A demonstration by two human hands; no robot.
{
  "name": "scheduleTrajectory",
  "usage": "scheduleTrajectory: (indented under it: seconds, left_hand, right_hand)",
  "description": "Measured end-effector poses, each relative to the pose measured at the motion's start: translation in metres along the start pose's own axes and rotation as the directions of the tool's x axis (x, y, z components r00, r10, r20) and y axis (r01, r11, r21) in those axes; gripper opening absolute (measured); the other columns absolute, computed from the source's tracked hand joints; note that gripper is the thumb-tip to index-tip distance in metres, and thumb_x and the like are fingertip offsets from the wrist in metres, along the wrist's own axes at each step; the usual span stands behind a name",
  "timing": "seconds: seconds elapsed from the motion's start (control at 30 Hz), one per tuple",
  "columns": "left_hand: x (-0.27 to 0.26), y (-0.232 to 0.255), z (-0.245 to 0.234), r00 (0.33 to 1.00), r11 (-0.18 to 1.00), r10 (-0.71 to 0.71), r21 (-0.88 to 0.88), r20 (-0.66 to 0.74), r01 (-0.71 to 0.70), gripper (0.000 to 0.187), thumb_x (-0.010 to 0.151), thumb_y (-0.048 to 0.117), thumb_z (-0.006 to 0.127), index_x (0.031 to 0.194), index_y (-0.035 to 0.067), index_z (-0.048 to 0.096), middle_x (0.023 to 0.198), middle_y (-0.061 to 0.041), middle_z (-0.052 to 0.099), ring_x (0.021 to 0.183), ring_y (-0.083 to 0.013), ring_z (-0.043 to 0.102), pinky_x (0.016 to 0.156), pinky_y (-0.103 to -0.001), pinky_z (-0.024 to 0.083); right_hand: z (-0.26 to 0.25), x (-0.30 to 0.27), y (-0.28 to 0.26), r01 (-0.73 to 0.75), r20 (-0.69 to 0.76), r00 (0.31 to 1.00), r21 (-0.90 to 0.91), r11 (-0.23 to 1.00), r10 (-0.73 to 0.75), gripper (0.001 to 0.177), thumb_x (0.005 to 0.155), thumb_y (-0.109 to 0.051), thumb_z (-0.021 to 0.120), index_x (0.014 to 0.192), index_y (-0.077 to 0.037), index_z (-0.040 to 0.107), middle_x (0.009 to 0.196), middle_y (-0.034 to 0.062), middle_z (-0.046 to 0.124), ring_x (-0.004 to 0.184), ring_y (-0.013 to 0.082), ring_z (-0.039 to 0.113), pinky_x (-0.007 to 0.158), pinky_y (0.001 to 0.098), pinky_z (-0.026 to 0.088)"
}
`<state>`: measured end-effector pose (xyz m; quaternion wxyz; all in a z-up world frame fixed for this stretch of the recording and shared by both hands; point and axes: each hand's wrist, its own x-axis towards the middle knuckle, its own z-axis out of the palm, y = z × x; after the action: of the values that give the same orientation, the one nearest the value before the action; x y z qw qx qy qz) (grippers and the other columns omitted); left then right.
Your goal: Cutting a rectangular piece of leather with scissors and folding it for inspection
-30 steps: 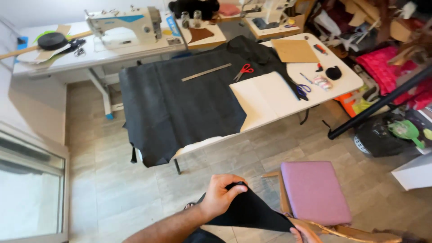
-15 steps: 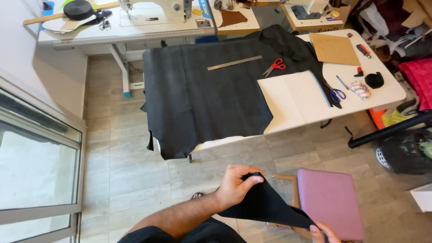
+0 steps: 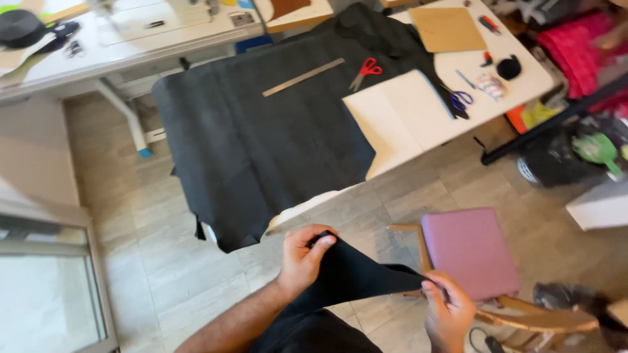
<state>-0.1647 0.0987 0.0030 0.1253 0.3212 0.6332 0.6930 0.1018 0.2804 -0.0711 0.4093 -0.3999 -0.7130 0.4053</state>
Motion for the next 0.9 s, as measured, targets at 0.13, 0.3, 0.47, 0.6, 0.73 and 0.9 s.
scheduleTrajectory:
  seconds: [0.13, 0.3, 0.47, 0.6, 0.73, 0.9]
  left_hand:
    - [0.019, 0.02, -0.012, 1.0, 1.0, 0.021, 0.021, 0.019, -0.021, 0.017, 0.094, 0.016, 0.066, 0.084, 0.008, 0.078, 0.082, -0.003, 0.081, 0.078, -0.0144, 0.076, 0.077, -0.027, 0.059]
    - [0.027, -0.005, -0.02, 0.999, 0.994, 0.033, 0.107, 0.015, -0.034, 0.012, 0.091, 0.018, 0.07, 0.084, 0.01, 0.076, 0.076, -0.001, 0.078, 0.074, -0.0124, 0.073, 0.075, -0.026, 0.055]
    - [0.036, -0.022, -0.021, 1.0, 0.992, -0.02, 0.126, 0.015, 0.018, 0.011, 0.091, 0.015, 0.07, 0.087, 0.007, 0.078, 0.081, -0.003, 0.078, 0.077, -0.0124, 0.072, 0.075, -0.025, 0.054]
    - [0.043, -0.026, -0.016, 0.999, 0.994, -0.047, 0.098, -0.016, 0.048, 0.013, 0.095, 0.014, 0.068, 0.091, 0.006, 0.077, 0.085, -0.003, 0.076, 0.081, -0.012, 0.07, 0.078, -0.024, 0.054]
    - [0.055, 0.002, -0.009, 0.988, 0.989, -0.094, -0.103, 0.12, 0.106, 0.015, 0.097, 0.014, 0.063, 0.091, 0.003, 0.071, 0.076, -0.012, 0.079, 0.074, -0.0209, 0.078, 0.078, -0.029, 0.061]
    - [0.062, -0.016, 0.002, 0.954, 0.998, -0.047, -0.028, 0.296, 0.058, 0.021, 0.1, 0.018, 0.06, 0.113, 0.002, 0.065, 0.101, -0.014, 0.08, 0.1, -0.0254, 0.077, 0.096, -0.035, 0.058]
  right_hand:
    - [0.016, 0.006, -0.038, 0.112, 0.047, 0.992, 0.109, 0.988, -0.118, 0.009, 0.089, -0.008, 0.073, 0.094, 0.0, 0.074, 0.098, 0.0141, 0.075, 0.092, 0.0196, 0.071, 0.09, 0.0299, 0.055]
    - [0.04, 0.005, -0.07, 0.146, 0.026, 0.986, 0.321, 0.936, -0.163, 0.01, 0.095, -0.011, 0.067, 0.093, -0.001, 0.067, 0.092, 0.015, 0.071, 0.089, 0.0239, 0.068, 0.084, 0.0341, 0.055]
    - [0.056, -0.007, -0.08, 0.081, 0.035, 0.994, 0.395, 0.915, -0.103, 0.014, 0.101, -0.016, 0.059, 0.099, -0.002, 0.062, 0.098, 0.0178, 0.074, 0.091, 0.0249, 0.071, 0.086, 0.037, 0.056]
    - [0.051, -0.006, -0.079, 0.092, 0.007, 0.996, 0.143, 0.985, -0.094, 0.019, 0.096, -0.022, 0.066, 0.097, -0.004, 0.073, 0.089, 0.0081, 0.079, 0.081, 0.0168, 0.074, 0.077, 0.0286, 0.058]
    - [0.044, -0.007, -0.078, 0.073, -0.09, 0.993, -0.03, 0.997, -0.076, 0.015, 0.092, -0.021, 0.072, 0.09, -0.006, 0.076, 0.081, 0.0021, 0.078, 0.074, 0.012, 0.073, 0.072, 0.0246, 0.056]
    - [0.033, 0.0, -0.106, 0.161, -0.096, 0.98, -0.144, 0.976, -0.176, 0.014, 0.095, -0.018, 0.066, 0.09, -0.006, 0.072, 0.083, 0.0049, 0.076, 0.075, 0.0174, 0.072, 0.074, 0.0283, 0.056]
